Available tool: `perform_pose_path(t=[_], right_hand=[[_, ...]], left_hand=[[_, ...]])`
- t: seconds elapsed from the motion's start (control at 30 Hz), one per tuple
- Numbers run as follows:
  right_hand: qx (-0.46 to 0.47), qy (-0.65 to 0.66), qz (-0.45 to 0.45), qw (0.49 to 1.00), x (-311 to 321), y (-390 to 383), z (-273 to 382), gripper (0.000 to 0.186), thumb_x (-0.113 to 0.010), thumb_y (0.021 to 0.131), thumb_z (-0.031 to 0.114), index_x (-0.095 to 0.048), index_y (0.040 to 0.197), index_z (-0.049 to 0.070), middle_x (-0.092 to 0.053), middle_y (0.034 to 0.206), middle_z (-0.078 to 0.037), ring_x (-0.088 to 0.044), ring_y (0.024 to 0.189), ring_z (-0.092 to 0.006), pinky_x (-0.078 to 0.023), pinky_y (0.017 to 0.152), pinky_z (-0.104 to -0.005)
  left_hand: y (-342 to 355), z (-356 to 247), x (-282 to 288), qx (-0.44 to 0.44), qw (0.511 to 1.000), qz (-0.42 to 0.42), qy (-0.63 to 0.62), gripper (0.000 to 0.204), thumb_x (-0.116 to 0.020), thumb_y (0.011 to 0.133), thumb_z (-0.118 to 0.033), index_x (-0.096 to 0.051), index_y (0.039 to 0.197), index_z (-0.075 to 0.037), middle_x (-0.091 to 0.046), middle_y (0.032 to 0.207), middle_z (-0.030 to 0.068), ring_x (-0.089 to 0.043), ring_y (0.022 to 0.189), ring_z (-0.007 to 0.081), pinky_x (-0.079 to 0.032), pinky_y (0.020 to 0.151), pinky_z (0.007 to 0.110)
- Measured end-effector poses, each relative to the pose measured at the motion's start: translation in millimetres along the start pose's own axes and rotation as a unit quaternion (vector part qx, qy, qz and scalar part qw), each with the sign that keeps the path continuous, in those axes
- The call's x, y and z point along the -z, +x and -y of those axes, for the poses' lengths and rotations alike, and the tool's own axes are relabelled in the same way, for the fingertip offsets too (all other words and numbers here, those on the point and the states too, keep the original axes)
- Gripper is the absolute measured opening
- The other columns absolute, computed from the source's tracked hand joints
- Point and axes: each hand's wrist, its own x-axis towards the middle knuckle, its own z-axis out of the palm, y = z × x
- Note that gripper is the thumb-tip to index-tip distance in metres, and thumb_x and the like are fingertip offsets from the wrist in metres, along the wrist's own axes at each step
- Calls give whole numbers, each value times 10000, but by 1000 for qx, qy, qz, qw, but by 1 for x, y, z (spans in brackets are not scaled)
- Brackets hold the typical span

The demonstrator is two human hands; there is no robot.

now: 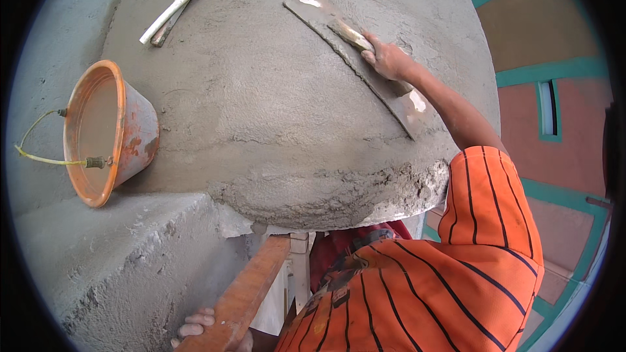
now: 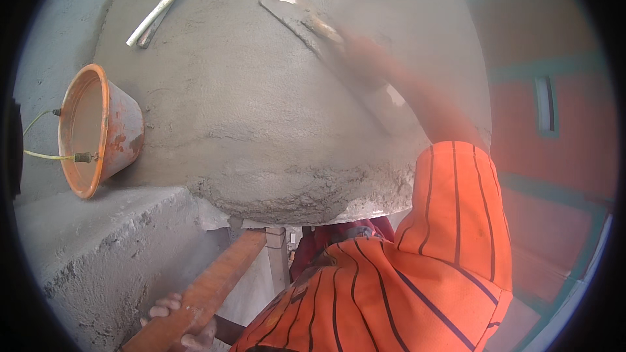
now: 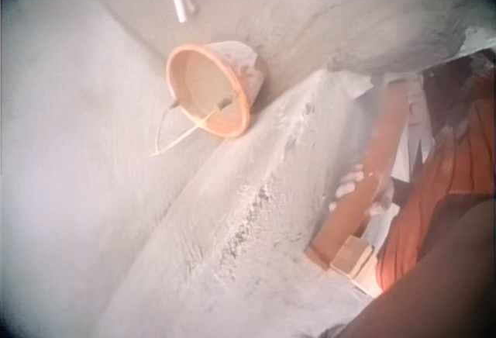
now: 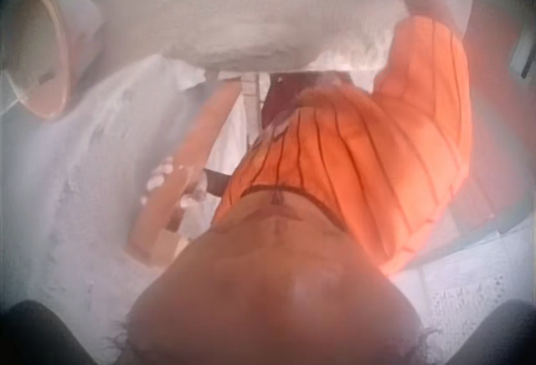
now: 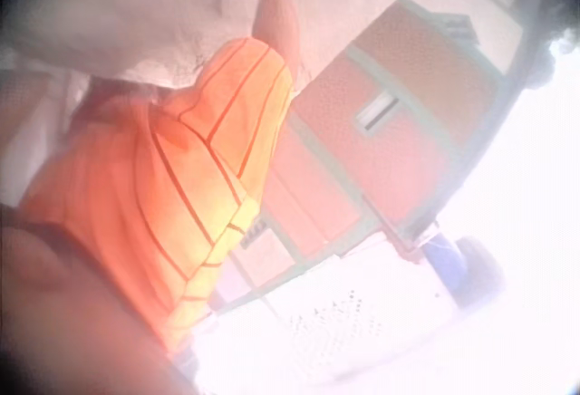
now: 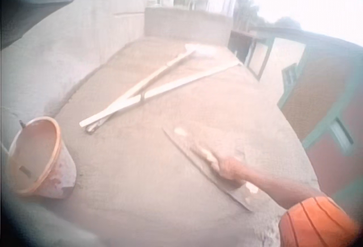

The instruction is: The person scoops wet concrete from a bucket and spreads it onto a curved concrete surface using a trowel. They repeatedly smooth and level the surface with a wooden float and a trowel, working along the edge and across the face of the structure.

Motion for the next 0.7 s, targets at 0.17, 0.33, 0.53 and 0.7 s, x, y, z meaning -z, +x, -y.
perform_pose_path(t=[0.17,0.33,0.53,0.7], right_hand=[[-59,-5,-119,991,15,67,-99,518,-451,960,338,-347,1399,84,-602,1140,-271,-582,1071,-404,-444,932,-466],[-96,47,-105,989,19,102,-117,528,-445,965,338,-359,1383,26,-585,1175,-279,-573,1087,-401,-439,933,-463],[-122,1,-47,991,-15,-79,-105,525,-438,968,346,-304,1415,104,-572,1182,-285,-557,1126,-400,-415,979,-470],[-151,8,-110,982,10,24,-159,514,-458,960,356,-375,1367,52,-588,1165,-271,-557,1111,-408,-429,945,-474]], left_hand=[[34,-7,-66,-49,980,-137,-132,800,-496,804,-436,-191,1422,-29,-484,1012,129,-507,661,224,-465,553,357],[54,-12,-101,-122,945,-227,-200,714,-412,826,-387,-277,1408,5,-545,992,167,-525,573,246,-465,465,356],[29,8,-32,-190,976,-59,92,577,-394,905,-345,-322,1387,-35,-550,1000,179,-567,704,273,-478,533,414],[29,19,-8,-89,995,36,-11,585,-387,905,-375,-319,1383,-44,-546,1019,163,-565,715,277,-480,573,437]])
